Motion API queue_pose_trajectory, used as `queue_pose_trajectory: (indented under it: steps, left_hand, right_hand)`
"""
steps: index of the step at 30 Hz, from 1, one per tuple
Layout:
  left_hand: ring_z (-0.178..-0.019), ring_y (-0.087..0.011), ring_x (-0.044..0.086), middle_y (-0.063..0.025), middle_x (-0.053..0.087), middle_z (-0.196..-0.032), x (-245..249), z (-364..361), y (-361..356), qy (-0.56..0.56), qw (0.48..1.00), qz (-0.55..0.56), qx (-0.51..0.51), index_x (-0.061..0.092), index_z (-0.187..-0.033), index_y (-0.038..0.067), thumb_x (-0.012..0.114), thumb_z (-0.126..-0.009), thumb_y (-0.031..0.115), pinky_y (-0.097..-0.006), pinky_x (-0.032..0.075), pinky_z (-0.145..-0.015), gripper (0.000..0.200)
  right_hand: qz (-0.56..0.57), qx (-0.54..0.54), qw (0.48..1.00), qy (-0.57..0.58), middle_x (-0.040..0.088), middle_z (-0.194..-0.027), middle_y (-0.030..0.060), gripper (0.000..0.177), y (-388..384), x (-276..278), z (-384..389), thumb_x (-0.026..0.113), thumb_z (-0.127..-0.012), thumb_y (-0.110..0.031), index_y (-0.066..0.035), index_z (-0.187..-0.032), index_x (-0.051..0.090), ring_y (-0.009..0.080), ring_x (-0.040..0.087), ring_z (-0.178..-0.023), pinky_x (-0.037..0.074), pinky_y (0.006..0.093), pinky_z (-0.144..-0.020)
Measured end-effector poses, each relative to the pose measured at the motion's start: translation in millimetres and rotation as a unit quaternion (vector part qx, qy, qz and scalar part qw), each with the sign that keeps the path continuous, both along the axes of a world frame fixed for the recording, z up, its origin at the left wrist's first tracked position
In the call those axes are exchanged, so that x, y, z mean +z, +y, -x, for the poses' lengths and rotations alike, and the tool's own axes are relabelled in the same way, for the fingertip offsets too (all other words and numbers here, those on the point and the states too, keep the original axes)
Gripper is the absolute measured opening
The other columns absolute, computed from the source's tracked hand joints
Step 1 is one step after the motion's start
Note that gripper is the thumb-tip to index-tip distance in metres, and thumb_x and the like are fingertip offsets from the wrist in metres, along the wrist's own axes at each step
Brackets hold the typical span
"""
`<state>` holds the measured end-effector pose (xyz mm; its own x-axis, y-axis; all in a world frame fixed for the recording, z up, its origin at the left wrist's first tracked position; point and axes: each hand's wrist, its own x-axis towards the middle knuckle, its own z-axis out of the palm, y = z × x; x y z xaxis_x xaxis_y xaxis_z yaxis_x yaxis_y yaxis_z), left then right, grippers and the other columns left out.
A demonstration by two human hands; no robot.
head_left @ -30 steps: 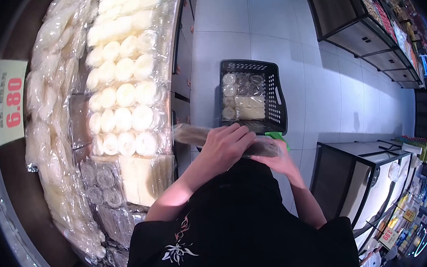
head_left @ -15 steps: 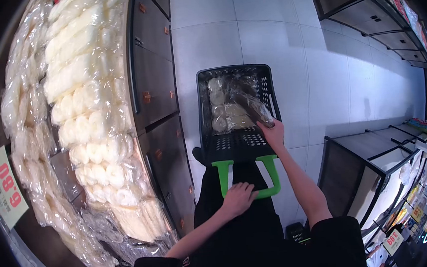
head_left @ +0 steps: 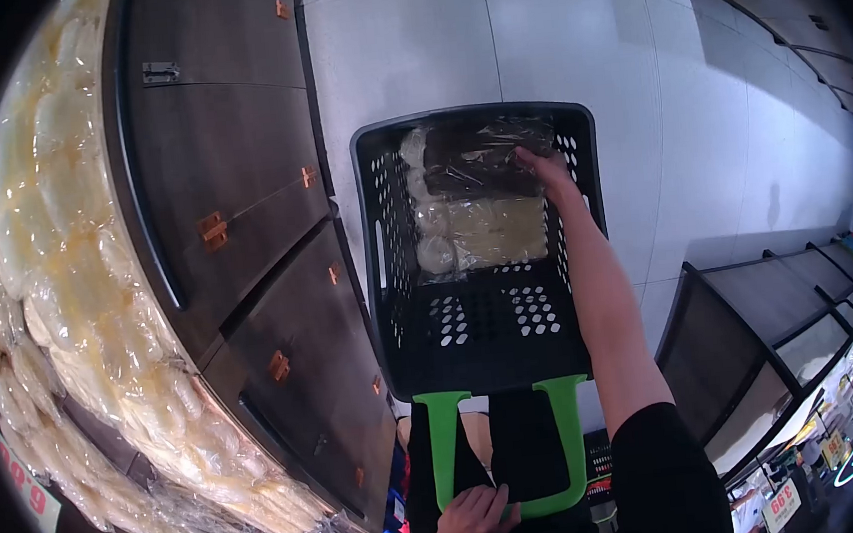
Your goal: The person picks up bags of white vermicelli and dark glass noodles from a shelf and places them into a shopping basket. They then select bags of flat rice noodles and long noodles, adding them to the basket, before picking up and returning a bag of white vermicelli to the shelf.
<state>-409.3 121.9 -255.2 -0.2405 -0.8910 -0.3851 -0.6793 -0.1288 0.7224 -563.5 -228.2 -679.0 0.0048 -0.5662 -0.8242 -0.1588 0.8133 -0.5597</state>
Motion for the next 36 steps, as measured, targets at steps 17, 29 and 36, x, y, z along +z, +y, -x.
queue_pose_trajectory:
  steps: [17,29,36]
  left_hand:
    - [-0.067,-0.0154,0.066,-0.0035,0.062,-0.072,-4.1,-7.9,-10.0,0.014,0.999,0.024,-0.036,0.067,-0.092,0.001,0.07,-0.078,0.021,-0.0246,0.055,-0.062,0.025]
    - [-0.062,-0.0161,0.063,-0.0038,0.06,-0.069,5.4,-8.0,-11.7,0.018,0.998,0.054,0.016,0.067,-0.092,0.0,0.071,-0.075,0.016,-0.0256,0.052,-0.06,0.023]
    - [-0.058,-0.018,0.06,-0.0058,0.059,-0.067,4.2,-4.0,3.9,0.023,0.995,0.073,0.059,0.065,-0.085,0.003,0.069,-0.08,0.016,-0.0278,0.05,-0.056,0.015]
  right_hand:
    - [0.191,0.189,0.9,0.344,0.027,-0.143,0.0339,0.09,30.9,-12.3,-70.7,0.074,-0.081,-0.023,0.011,-0.143,0.019,0.0471,0.026,-0.135,0.029,0.0455,-0.112]
    - [0.296,0.336,0.859,0.247,0.026,-0.151,0.0233,0.082,48.8,22.4,-53.9,0.068,-0.075,-0.012,-0.004,-0.146,0.028,0.0391,0.032,-0.137,0.034,0.0421,-0.111]
    - [0.104,0.441,0.865,0.217,0.063,-0.114,0.0242,0.046,144.9,104.3,2.0,0.062,-0.078,-0.018,-0.004,-0.122,0.059,0.0393,0.059,-0.109,0.046,0.0458,-0.097]
